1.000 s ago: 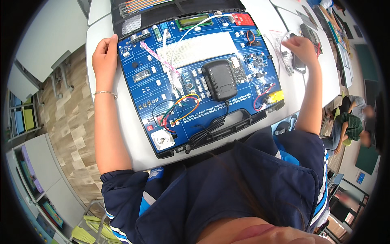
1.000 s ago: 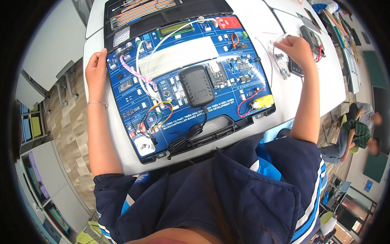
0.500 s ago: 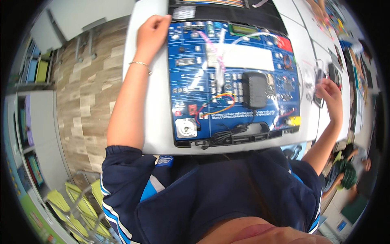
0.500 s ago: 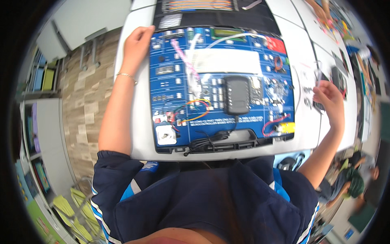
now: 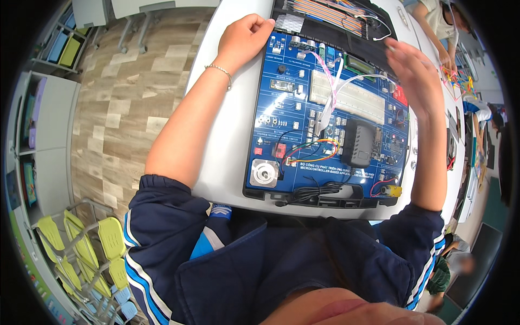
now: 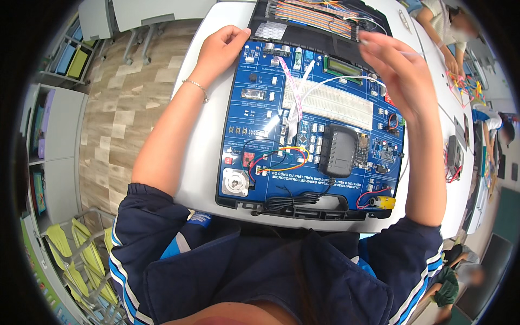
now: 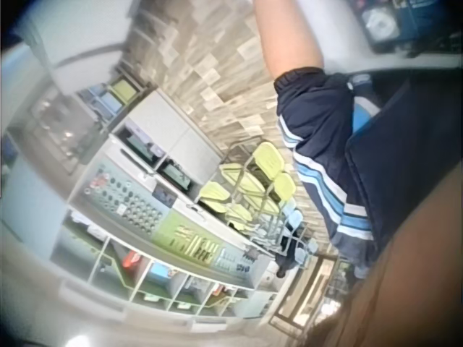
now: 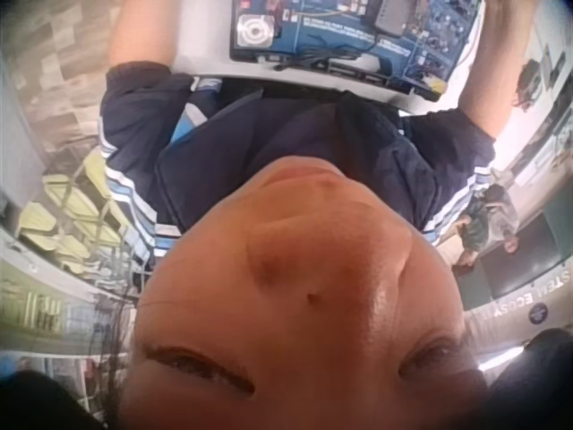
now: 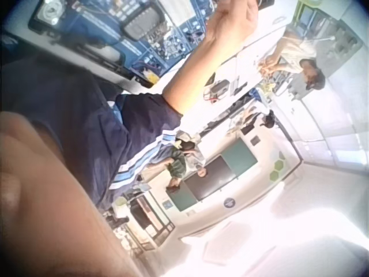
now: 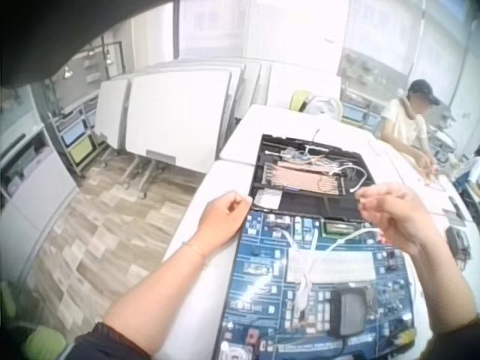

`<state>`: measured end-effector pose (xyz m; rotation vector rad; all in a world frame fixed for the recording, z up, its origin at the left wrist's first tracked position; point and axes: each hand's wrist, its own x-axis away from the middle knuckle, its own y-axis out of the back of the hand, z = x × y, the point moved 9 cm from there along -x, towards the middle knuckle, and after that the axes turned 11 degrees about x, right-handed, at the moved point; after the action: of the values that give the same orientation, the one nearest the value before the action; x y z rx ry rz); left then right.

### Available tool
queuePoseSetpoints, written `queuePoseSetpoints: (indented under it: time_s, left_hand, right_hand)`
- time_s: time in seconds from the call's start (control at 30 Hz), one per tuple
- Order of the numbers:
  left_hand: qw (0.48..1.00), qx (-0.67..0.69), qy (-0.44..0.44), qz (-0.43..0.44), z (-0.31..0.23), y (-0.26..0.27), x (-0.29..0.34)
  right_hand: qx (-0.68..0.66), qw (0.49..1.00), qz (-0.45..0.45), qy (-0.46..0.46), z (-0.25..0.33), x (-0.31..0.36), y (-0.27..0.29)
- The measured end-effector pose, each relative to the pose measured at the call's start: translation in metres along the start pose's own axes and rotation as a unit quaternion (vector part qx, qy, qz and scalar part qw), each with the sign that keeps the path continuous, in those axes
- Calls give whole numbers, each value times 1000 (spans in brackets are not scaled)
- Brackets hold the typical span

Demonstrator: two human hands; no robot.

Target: The person connects jumper wires to a microcontroller development board on a table, inserting and adjusting multiple ribbon cables into various ports. The person handles the board and wires by hand without using additional tools.

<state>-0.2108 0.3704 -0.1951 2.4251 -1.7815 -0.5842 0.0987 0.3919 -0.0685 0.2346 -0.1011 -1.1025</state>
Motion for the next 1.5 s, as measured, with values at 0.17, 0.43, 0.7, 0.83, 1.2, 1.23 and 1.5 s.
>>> queuePoseSetpoints:
  time_s: [0.17,0.43,0.7,0.83,1.2,1.23,1.5]
  left_hand:
    - [1000,9,1,11,-2,-4,-1]
    - [1000,6,-4,7,-2,-2,-1]
    - [999,13,21,26,-1,-4,-1]
    - [999,19,42,28,-1,-5,0]
    - [1000,-7,-13,-1,2,-2,-1]
    - [1000,-2,-14,-3,2,-2,-1]
    - [1000,-1,15,20,12,-1,-8]
  right_hand:
    - [61,991,113,28,-3,-46,-61]
    - [287,923,213,142,10,-71,-152]
    - [489,833,191,174,7,-74,-182]
    - [452,841,206,214,37,-55,-190]
    - [542,770,238,239,20,-64,-206]
    - [550,768,234,232,19,-64,-205]
    - [541,760,199,300,32,-53,-207]
